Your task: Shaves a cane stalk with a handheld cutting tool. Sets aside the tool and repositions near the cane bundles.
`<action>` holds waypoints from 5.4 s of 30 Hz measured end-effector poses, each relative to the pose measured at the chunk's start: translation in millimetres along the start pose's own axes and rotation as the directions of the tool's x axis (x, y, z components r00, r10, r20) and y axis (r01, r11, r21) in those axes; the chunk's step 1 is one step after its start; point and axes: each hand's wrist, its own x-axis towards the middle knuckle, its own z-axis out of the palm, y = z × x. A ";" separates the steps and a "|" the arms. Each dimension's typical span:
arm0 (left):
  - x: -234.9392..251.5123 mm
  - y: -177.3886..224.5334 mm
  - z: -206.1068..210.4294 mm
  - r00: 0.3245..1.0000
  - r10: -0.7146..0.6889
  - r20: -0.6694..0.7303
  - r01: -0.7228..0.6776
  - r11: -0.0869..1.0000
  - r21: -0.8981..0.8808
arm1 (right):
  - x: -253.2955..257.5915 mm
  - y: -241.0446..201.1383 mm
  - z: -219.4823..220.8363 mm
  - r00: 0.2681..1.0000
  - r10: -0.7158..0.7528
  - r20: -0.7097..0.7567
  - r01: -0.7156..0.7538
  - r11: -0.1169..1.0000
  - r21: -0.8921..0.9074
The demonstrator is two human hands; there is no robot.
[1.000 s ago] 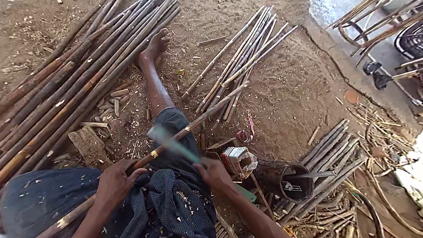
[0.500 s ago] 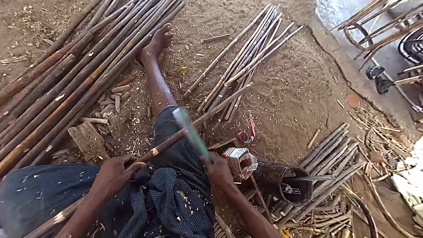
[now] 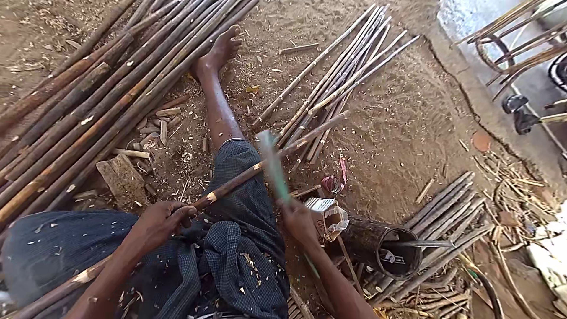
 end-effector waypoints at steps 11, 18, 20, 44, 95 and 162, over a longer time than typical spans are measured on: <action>17.1 -0.5 -10.6 0.990 0.014 0.139 -0.008 0.999 -0.038 | 5.9 3.2 -6.6 0.991 -0.111 -0.079 0.106 0.992 -0.066; 14.3 -1.0 -12.9 0.988 0.051 0.148 -0.035 0.994 -0.103 | 11.7 -0.1 -6.9 0.999 0.043 -0.025 -0.044 0.999 -0.014; 17.3 -0.9 -12.7 0.992 0.044 0.120 -0.028 0.991 -0.131 | 24.0 4.1 -13.8 0.984 0.135 -0.120 -0.120 0.985 0.123; 22.3 0.9 -19.2 0.946 0.032 0.323 0.067 0.954 -0.292 | 16.2 2.8 -5.8 0.989 0.092 -0.115 -0.083 0.993 0.086; -22.2 -13.5 -18.9 0.987 0.160 0.011 -0.155 0.930 0.334 | 20.3 1.4 -55.7 0.952 0.097 -0.292 -0.018 0.965 0.261; -1.9 -25.6 -19.5 0.986 0.158 -0.056 -0.128 0.927 0.354 | -9.6 -21.2 -7.0 0.977 0.021 0.212 0.005 0.993 -0.120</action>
